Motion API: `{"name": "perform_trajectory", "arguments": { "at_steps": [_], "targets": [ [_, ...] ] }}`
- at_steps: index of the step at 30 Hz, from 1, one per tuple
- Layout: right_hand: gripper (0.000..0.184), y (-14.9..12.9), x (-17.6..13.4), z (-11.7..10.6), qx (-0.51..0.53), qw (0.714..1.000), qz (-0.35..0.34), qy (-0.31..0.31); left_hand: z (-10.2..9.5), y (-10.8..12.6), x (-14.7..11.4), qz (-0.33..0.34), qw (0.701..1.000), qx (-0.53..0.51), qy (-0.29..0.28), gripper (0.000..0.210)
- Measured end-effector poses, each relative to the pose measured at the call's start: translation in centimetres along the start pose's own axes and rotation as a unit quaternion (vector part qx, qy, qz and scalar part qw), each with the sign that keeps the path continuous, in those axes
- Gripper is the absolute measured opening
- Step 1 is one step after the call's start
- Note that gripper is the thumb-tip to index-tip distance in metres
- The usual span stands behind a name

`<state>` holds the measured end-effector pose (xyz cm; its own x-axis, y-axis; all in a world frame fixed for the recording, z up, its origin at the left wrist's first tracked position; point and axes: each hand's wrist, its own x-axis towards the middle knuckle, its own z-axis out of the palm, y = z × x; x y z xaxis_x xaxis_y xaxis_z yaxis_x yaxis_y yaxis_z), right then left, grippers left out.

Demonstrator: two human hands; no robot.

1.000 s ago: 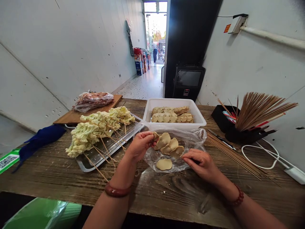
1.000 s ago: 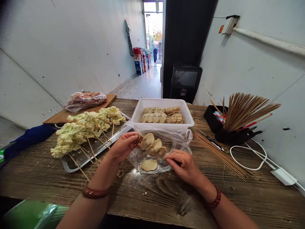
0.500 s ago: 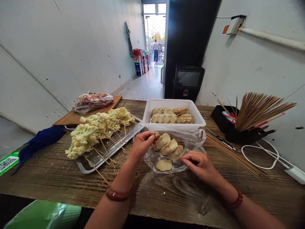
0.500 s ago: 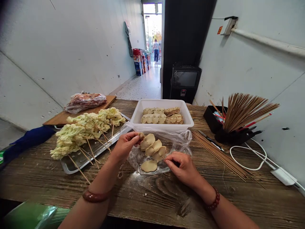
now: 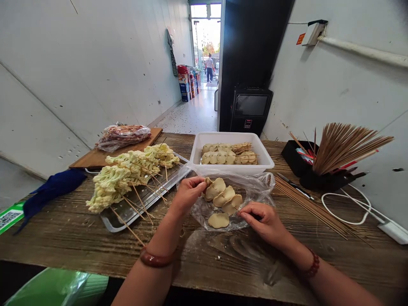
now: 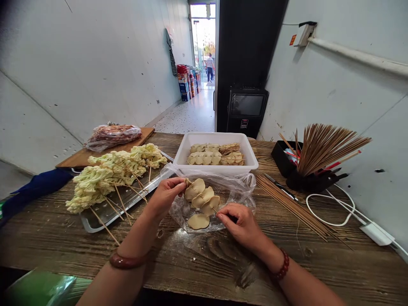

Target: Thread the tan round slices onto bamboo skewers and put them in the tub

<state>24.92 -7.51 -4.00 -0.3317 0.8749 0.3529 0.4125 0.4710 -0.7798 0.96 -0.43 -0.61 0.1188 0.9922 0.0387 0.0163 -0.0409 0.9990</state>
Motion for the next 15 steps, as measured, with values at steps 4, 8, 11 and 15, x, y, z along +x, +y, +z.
{"name": "perform_trajectory", "arguments": {
  "at_steps": [4,8,11,15],
  "targets": [
    [0.023,-0.1,0.1,0.0,0.023,1.000,0.009,0.002,0.0,-0.2,0.1,-0.017,0.998,-0.055,-0.008,0.013],
    [0.024,-0.1,0.3,-0.2,0.071,0.996,0.056,0.008,-0.2,-0.3,0.2,-0.060,0.977,-0.202,-0.018,0.031],
    [0.027,0.0,0.3,-0.2,0.096,0.992,0.086,0.009,0.1,-0.2,0.1,-0.074,0.965,-0.250,-0.034,0.039],
    [0.030,0.1,0.2,0.2,0.102,0.992,0.076,0.001,0.8,0.1,-0.3,-0.075,0.967,-0.237,-0.059,0.035]
  ]
}}
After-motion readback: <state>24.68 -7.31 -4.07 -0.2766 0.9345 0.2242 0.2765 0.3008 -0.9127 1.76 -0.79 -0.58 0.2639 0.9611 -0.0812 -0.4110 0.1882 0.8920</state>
